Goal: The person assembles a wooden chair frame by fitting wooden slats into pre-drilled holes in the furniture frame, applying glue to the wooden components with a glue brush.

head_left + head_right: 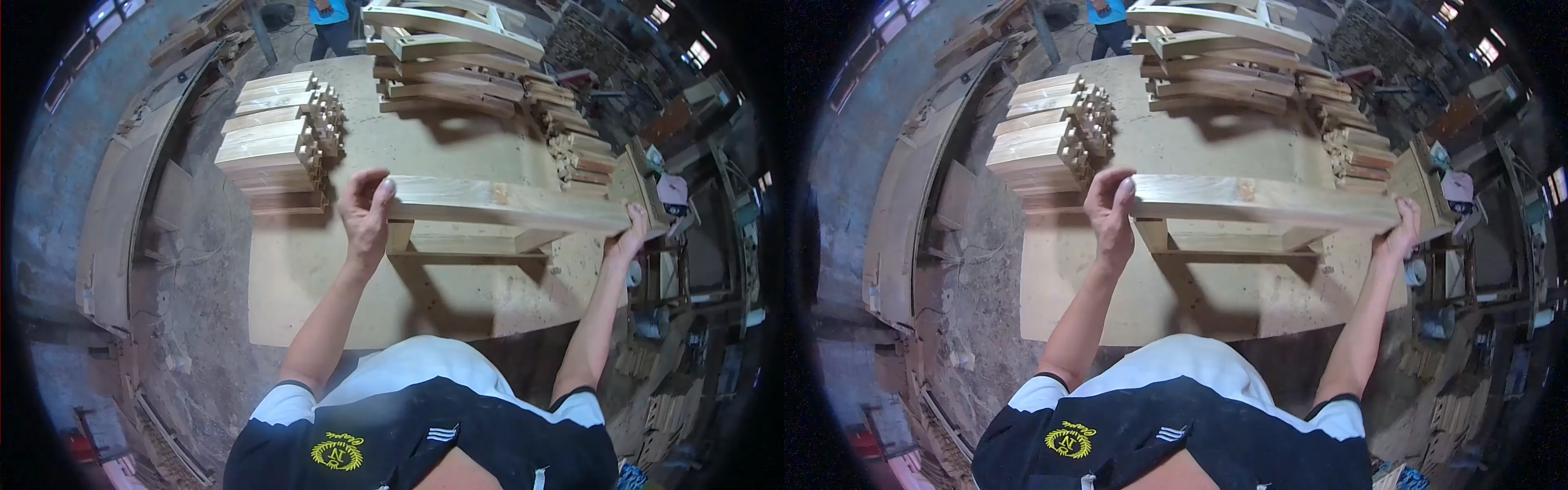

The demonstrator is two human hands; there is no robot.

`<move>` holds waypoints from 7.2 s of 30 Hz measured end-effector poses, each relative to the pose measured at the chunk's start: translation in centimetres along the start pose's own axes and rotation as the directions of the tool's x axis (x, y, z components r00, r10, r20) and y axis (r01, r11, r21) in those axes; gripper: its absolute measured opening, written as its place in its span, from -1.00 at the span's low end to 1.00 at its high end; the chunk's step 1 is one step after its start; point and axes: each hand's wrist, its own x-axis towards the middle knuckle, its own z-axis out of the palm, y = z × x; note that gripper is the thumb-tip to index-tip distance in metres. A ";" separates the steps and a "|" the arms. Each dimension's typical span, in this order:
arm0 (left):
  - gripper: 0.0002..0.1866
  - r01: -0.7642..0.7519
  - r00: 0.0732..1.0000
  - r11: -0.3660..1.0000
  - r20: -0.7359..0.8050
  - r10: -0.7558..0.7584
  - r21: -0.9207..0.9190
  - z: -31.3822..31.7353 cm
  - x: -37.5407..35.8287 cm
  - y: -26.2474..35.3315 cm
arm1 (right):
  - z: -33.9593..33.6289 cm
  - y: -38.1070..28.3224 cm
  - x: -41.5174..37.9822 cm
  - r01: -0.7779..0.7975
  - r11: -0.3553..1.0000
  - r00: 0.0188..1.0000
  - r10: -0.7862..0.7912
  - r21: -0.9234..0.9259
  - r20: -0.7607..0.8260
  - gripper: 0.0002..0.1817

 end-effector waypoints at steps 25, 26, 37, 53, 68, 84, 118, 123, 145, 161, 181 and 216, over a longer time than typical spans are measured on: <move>-0.60 -0.151 0.988 0.952 0.018 0.152 0.268 1.9 0.7 -1.7 | 0.7 2.4 0.3 0.069 0.972 0.993 -0.046 -0.225 0.108 -0.87; -0.61 -0.161 0.987 0.935 0.025 0.161 0.316 1.9 0.7 -1.1 | 0.3 2.7 0.5 0.041 0.968 0.992 -0.011 -0.247 0.122 -0.88; -0.30 -0.687 0.658 0.177 0.707 -0.258 0.704 23.0 -2.3 1.2 | -0.3 2.2 -1.1 0.021 0.985 0.993 -0.001 -0.170 0.120 -0.85; -0.60 -0.695 0.712 0.114 0.702 -0.021 0.710 22.6 -1.4 -2.7 | -3.6 13.0 -5.8 0.429 0.784 0.756 -0.040 -0.449 0.653 -0.41; -0.46 -0.616 0.776 -0.038 0.597 -0.206 0.787 22.3 -0.1 -7.4 | -3.1 13.2 -5.1 0.432 0.673 0.735 0.123 -0.600 0.666 -0.20; -0.09 -0.582 0.797 0.074 0.586 -0.146 0.810 24.4 -0.7 1.2 | -0.9 9.6 -7.6 0.315 0.596 0.772 0.291 -0.738 0.564 -0.52; 0.09 -0.284 0.816 0.084 0.287 -0.502 0.955 16.1 3.1 2.5 | -0.5 9.0 -7.7 0.130 0.676 0.867 0.277 -0.725 0.415 -0.11; 0.04 -0.425 0.695 0.046 0.358 -0.624 0.904 15.6 3.3 2.5 | -1.0 9.3 -8.1 0.195 0.685 0.871 0.208 -0.702 0.445 -0.20; -0.41 -0.891 0.428 -0.114 0.896 0.117 0.440 15.0 16.7 13.9 | 0.0 -2.0 -7.4 0.272 0.678 0.952 -0.084 -0.683 0.296 -0.47; 0.11 -0.650 0.579 -0.337 0.731 0.362 0.681 24.0 30.1 -13.2 | -18.3 -2.8 -28.8 -0.375 0.396 0.904 0.355 -0.838 -0.237 -0.81; 0.08 -0.654 0.445 0.498 0.822 -0.356 0.570 11.3 -20.0 -16.2 | -24.6 6.4 -42.2 -0.399 0.338 0.268 0.932 -0.852 0.244 -0.49; -0.18 -0.875 0.383 0.170 0.864 -0.328 0.452 9.5 -17.8 -17.2 | -23.4 10.6 -61.1 -0.561 0.525 0.692 0.722 -0.640 -0.015 -0.36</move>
